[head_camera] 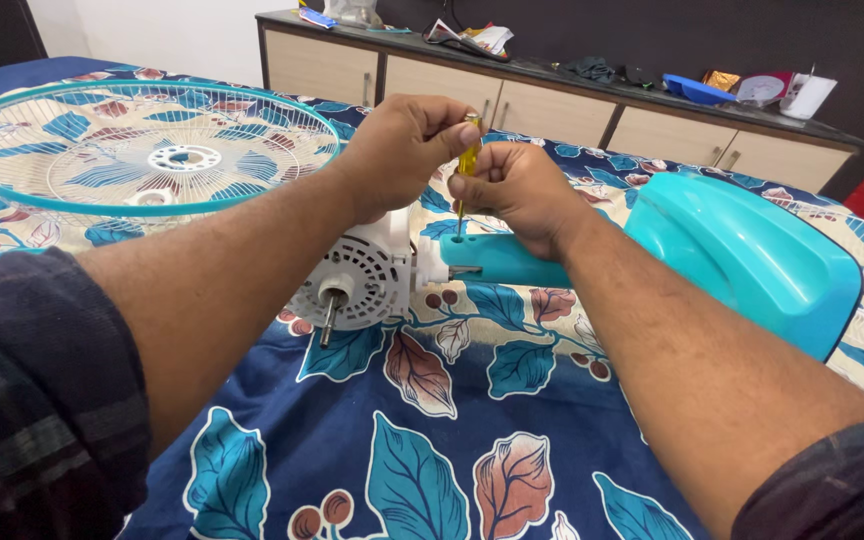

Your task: The person assembles a table fan on a bed. They attach the motor housing to the fan base, secure it with a knob, then fit the front grill, install the fan blades, and tighten the central nut to complete the assembly.

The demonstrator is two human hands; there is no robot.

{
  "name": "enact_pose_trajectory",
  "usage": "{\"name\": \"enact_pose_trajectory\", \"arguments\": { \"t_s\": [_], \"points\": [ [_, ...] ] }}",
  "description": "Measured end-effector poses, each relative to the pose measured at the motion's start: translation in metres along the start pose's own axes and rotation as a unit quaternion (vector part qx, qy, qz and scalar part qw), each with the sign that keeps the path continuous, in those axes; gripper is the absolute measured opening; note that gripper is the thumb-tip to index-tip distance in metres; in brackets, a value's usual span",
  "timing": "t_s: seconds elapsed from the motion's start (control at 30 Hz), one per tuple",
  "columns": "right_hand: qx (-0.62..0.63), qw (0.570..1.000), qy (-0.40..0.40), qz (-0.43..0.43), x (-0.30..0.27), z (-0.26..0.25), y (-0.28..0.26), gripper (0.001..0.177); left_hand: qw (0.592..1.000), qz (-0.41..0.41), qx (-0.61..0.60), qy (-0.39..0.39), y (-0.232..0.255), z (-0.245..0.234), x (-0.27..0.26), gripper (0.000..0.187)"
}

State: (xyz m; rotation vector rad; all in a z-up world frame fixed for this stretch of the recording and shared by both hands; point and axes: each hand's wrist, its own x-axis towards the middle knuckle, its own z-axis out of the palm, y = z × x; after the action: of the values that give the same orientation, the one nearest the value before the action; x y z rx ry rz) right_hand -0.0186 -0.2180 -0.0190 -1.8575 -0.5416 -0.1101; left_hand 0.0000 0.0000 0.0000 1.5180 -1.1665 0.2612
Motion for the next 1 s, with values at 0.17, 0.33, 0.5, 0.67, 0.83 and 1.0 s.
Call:
{"name": "enact_pose_trajectory", "arguments": {
  "t_s": [0.17,0.33,0.5,0.67,0.83,1.0],
  "points": [
    [0.078,0.996,-0.043,0.014,-0.011,0.009,-0.021,0.025,0.999,-0.038,-0.018,0.003,0.005,0.002,0.000,0.023],
    [0.040,0.999,-0.030,-0.017,-0.012,0.014,-0.024,0.019,0.998,-0.019,-0.052,0.027,0.010,0.006,0.001,0.016],
    [0.028,1.000,-0.007,-0.013,-0.008,0.020,-0.024,0.015,0.997,-0.053,0.023,0.045,0.014,0.004,-0.002,0.017],
    [0.017,1.000,0.017,-0.016,-0.008,0.022,-0.025,0.014,0.999,-0.014,-0.046,-0.008,0.011,0.003,-0.001,0.022],
    [-0.040,0.997,0.060,-0.013,-0.008,0.024,-0.025,0.018,0.996,-0.012,-0.086,-0.027,0.008,0.004,-0.001,0.037],
    [0.020,1.000,-0.019,0.007,-0.010,0.024,-0.027,0.020,0.997,-0.057,-0.040,0.028,0.013,0.003,-0.002,0.038]
  ]
}}
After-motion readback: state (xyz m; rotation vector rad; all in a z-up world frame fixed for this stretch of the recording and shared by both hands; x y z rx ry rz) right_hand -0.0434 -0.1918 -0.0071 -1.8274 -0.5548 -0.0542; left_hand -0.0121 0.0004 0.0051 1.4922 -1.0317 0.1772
